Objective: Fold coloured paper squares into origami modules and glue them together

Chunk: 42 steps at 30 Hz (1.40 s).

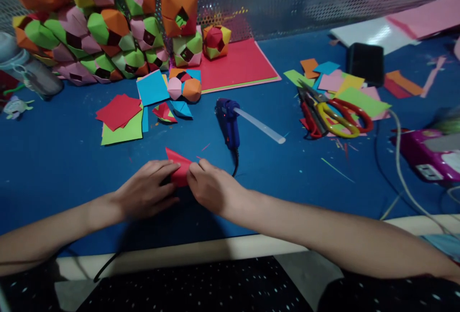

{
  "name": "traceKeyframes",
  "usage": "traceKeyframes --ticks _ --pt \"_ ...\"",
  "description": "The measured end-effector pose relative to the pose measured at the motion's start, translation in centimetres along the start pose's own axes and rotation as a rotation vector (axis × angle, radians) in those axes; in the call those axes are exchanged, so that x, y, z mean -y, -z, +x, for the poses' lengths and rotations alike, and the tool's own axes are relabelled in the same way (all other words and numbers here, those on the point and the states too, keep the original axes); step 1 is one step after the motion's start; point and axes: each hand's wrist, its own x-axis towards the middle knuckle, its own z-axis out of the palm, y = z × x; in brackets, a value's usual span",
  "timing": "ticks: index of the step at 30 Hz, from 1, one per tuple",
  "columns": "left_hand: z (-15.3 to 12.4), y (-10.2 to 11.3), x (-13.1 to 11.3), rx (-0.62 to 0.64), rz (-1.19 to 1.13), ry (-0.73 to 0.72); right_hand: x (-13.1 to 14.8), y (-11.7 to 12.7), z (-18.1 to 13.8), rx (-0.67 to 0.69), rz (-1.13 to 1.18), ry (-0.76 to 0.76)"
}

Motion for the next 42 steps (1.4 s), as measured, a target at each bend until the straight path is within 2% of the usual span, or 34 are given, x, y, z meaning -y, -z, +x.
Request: traceKeyframes --ticks 5,9,12,17,21,25,29,35,42 --pt "0.0 0.8 0.6 0.101 -0.061 0.037 0.2 0.3 0.3 0.053 0.066 -0.086" --pt "0.1 1.4 1.2 0.128 -0.114 0.026 0.1 -0.1 0.6 -0.013 0.194 -0.242" --pt "0.3 2.0 1.3 0.153 -0.132 0.022 0.0 -0.5 0.7 -0.079 0.229 -0.285" --pt "0.4 2.7 1.4 0.174 -0.162 0.025 -0.3 -1.0 0.5 -0.1 0.275 -0.269" --pt "0.0 2.8 2.0 0.245 -0.177 0.013 -0.7 -1.3 0.2 -0.117 0.296 -0.216" --pt "-0.3 2.8 2.5 0.271 -0.204 -0.013 -0.8 -1.3 0.1 -0.112 0.158 -0.11" --pt "-0.5 2.9 2.7 0.273 -0.205 -0.032 -0.7 -1.6 0.0 -0.114 0.106 -0.086" --pt "-1.0 2.6 3.1 0.231 -0.187 -0.069 -0.6 -2.1 0.0 -0.117 0.235 -0.112" --pt "-0.3 1.0 3.6 0.066 -0.202 0.0 -0.9 -1.4 0.5 -0.079 0.458 -0.227"
